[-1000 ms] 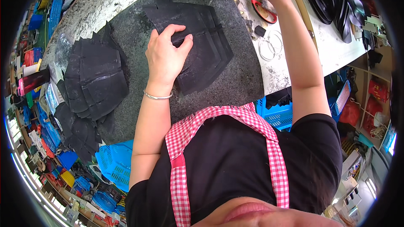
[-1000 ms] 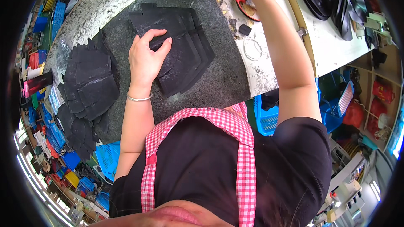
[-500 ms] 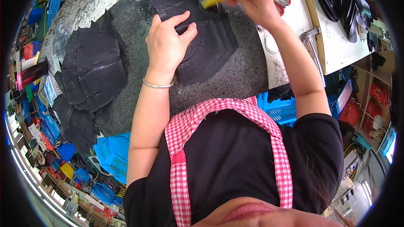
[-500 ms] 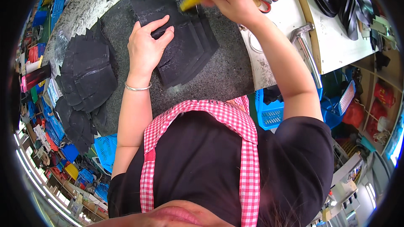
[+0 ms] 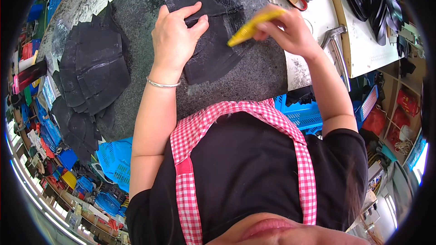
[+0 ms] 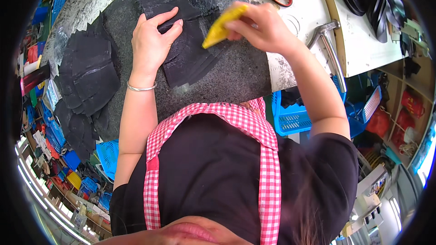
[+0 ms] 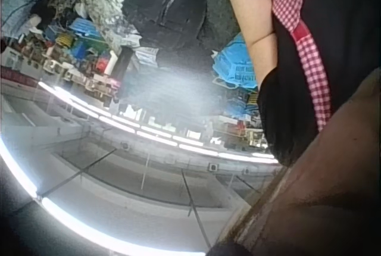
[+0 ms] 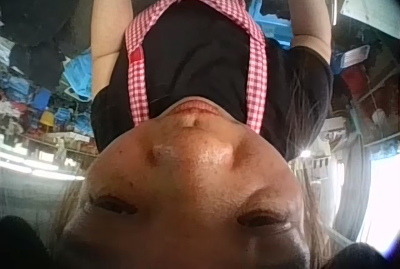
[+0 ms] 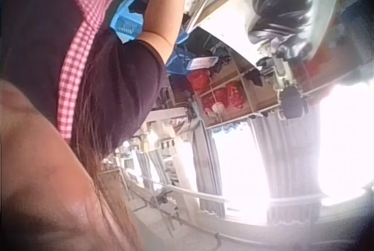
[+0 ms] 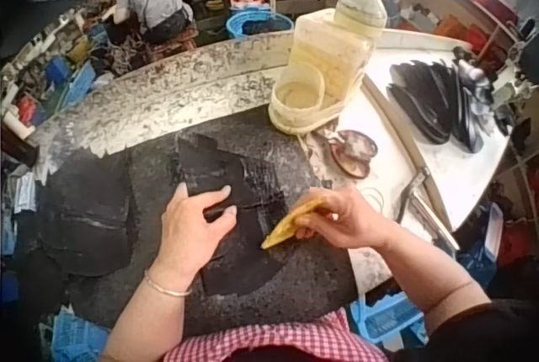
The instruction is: The person uses a yellow brush to scrub the surface of stacked black rubber-like sheets on a workbench. They repeatedly pick up individual sheets, scrub them, and place them back into the pile. The person also stacks and organizes the sheets during the process.
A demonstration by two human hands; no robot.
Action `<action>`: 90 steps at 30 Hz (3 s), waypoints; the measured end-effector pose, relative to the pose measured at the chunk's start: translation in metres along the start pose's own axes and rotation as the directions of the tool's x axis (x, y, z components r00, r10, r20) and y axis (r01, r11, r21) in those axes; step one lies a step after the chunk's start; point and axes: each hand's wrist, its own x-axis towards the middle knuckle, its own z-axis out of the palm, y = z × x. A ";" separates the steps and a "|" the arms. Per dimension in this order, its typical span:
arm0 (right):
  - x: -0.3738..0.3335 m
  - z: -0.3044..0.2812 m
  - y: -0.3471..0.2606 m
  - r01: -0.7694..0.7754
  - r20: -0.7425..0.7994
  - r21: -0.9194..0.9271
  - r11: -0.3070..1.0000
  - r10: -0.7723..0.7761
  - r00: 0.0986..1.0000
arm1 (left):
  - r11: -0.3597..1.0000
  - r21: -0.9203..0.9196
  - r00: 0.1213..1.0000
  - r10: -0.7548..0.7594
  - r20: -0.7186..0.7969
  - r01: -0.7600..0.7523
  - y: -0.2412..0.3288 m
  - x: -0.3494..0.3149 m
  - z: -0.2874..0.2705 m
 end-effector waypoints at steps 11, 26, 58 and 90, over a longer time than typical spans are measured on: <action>0.012 0.011 0.005 0.308 -0.025 -0.308 0.900 -0.331 0.943 | 1.000 -0.009 1.000 0.025 -0.016 -0.025 -0.002 -0.003 0.002; 0.034 -0.009 0.030 0.174 -0.199 -0.323 0.930 -0.247 0.948 | 0.996 0.027 0.993 -0.091 0.069 0.090 0.014 -0.001 -0.006; 0.079 0.004 0.006 -0.230 -0.490 -0.426 0.875 -0.009 0.872 | 0.979 0.104 0.978 -0.184 0.100 0.174 0.005 0.018 -0.007; 0.101 -0.083 0.015 -0.288 -0.699 -0.220 0.932 0.056 0.713 | 0.699 0.620 0.910 -0.110 -0.400 0.358 -0.107 -0.047 -0.166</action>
